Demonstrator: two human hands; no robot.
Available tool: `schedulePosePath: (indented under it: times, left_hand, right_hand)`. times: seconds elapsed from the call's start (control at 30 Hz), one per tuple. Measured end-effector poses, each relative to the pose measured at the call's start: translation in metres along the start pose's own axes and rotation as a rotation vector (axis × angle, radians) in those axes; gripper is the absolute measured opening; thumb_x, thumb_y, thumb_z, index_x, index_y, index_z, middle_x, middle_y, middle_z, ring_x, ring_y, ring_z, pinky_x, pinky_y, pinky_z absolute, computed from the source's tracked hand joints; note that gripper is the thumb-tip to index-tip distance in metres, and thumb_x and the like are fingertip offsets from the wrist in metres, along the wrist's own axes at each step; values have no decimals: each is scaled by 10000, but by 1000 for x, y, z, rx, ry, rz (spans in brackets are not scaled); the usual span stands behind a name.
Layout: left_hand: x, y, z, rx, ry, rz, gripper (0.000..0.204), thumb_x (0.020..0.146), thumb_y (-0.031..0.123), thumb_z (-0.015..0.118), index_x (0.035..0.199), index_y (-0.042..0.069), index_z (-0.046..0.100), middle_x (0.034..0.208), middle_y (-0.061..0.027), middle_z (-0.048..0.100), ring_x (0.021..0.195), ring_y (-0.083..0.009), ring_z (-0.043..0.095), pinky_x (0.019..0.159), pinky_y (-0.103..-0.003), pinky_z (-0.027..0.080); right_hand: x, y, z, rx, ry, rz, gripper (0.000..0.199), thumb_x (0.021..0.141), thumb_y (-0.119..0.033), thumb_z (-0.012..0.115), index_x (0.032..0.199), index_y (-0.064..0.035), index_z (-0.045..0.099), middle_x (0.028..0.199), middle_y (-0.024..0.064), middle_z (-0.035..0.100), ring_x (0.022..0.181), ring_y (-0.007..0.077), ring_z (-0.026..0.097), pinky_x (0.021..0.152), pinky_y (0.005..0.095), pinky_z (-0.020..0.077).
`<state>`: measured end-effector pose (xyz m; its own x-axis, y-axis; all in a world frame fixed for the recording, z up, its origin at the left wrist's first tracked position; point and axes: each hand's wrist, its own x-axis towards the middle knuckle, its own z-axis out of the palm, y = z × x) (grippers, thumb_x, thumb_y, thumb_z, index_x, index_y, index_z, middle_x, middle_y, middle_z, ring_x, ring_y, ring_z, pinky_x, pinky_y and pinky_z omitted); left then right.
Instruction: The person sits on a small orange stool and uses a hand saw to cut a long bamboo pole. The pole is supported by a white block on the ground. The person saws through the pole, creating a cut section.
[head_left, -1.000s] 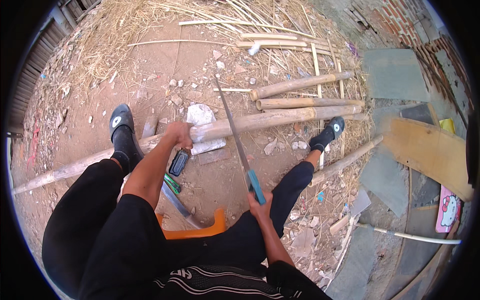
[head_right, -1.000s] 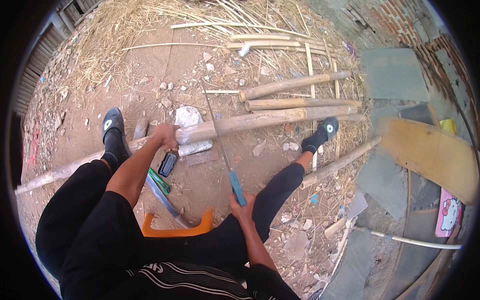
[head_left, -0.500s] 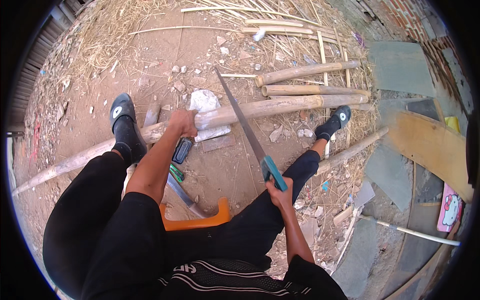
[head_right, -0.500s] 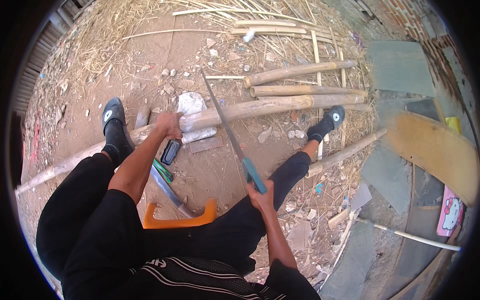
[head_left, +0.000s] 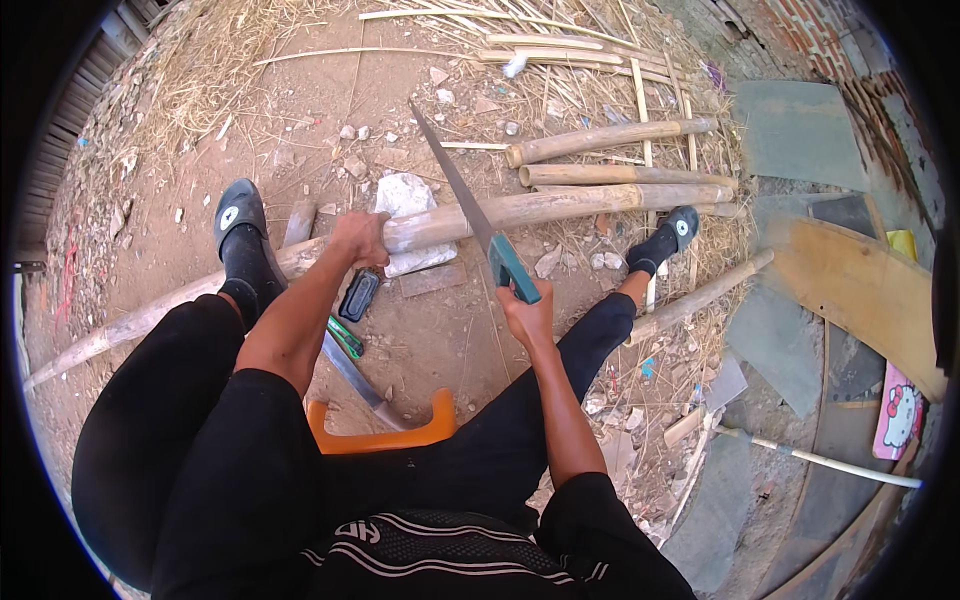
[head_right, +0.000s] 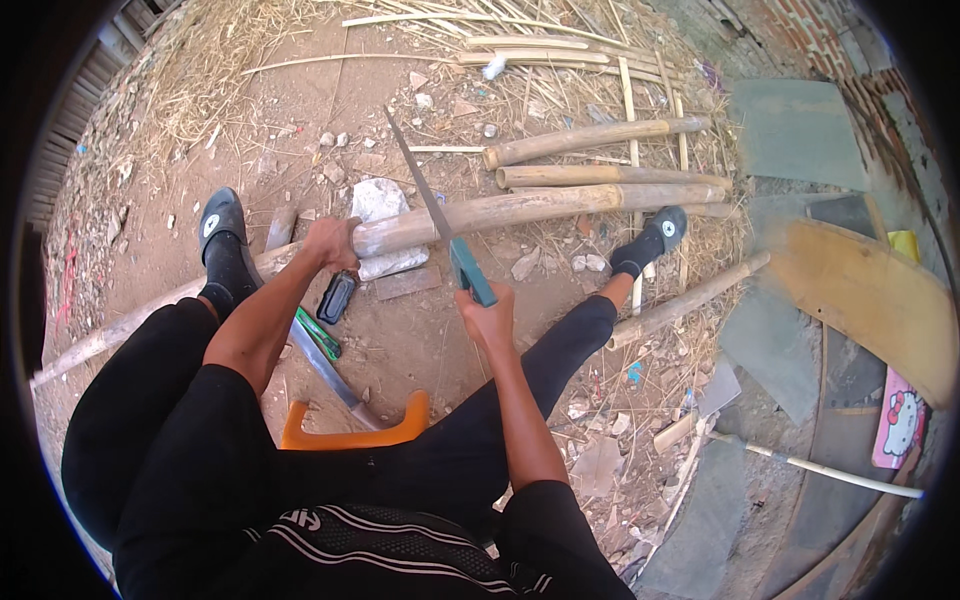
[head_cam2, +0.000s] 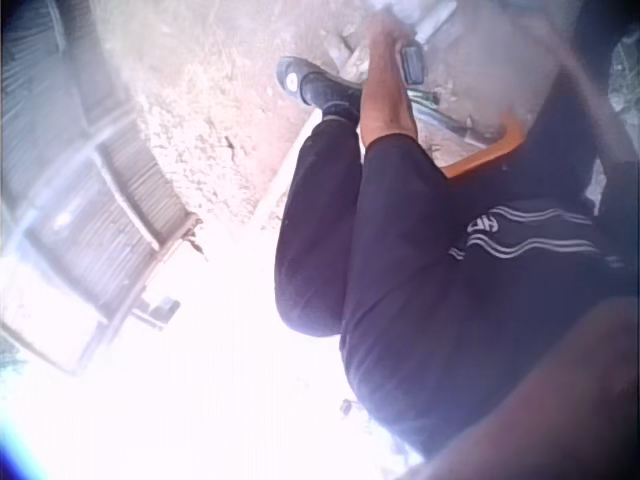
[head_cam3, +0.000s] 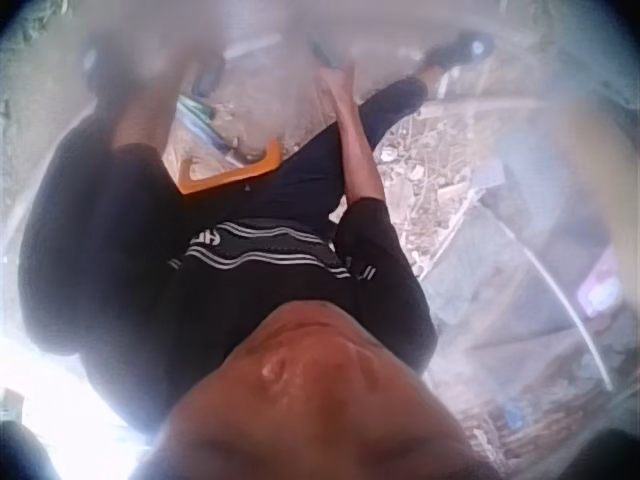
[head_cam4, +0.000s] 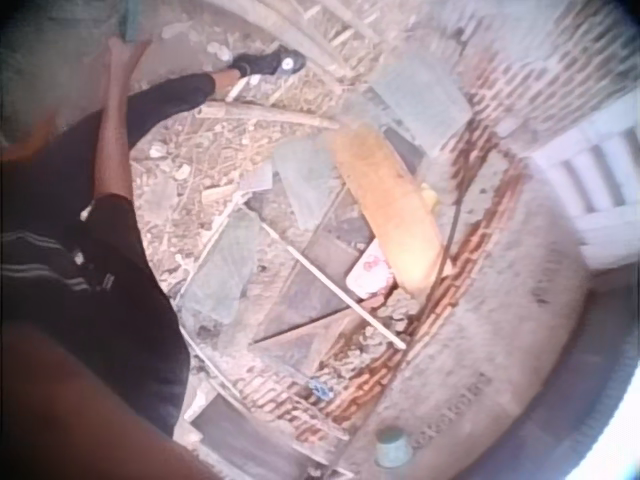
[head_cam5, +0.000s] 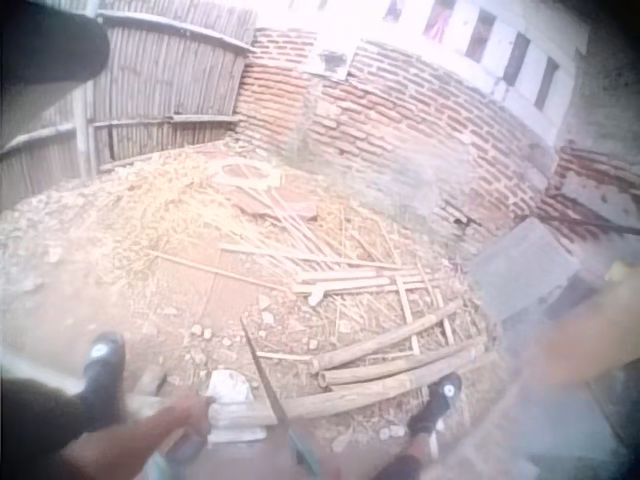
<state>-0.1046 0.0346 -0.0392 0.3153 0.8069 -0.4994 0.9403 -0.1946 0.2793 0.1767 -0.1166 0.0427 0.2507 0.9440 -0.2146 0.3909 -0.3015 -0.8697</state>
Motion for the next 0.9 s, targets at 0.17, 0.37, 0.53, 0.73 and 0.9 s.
schedulePosePath:
  times: [0.17,0.37,0.53,0.73,0.9]
  left_hand:
    - [-14,9,5,56,11,-2,597,486,238,750,1065,104,699,875,-184,729,869,-353,717,751,-431,582]
    - [3,-2,41,27,10,31,612,469,225,738,1067,102,694,852,-192,721,855,-360,711,745,-440,574]
    - [2,1,29,78,35,33,604,480,181,733,1075,86,699,901,-204,724,910,-370,708,776,-437,578]
    - [-3,38,9,31,-35,10,597,512,226,758,1093,107,694,935,-161,734,927,-345,708,809,-423,572]
    - [-23,65,16,88,-12,23,630,475,256,776,1078,98,692,885,-173,729,882,-351,710,785,-428,574]
  right_hand:
    - [-105,29,-34,46,54,-42,193,775,-104,672,665,20,573,558,8,496,547,53,455,490,301,362]
    - [-17,36,19,-115,-15,-24,215,765,-117,658,619,-1,551,537,17,484,495,90,433,473,317,338]
    - [-145,68,-15,-60,91,47,236,756,-114,680,616,14,539,514,19,471,505,59,460,481,280,382]
    - [-47,21,-27,-107,21,17,250,753,-107,670,586,6,522,502,26,454,501,65,459,469,304,368]
    - [-170,54,-79,147,169,-59,227,753,-81,677,599,-9,527,526,-7,471,514,67,446,477,309,359]
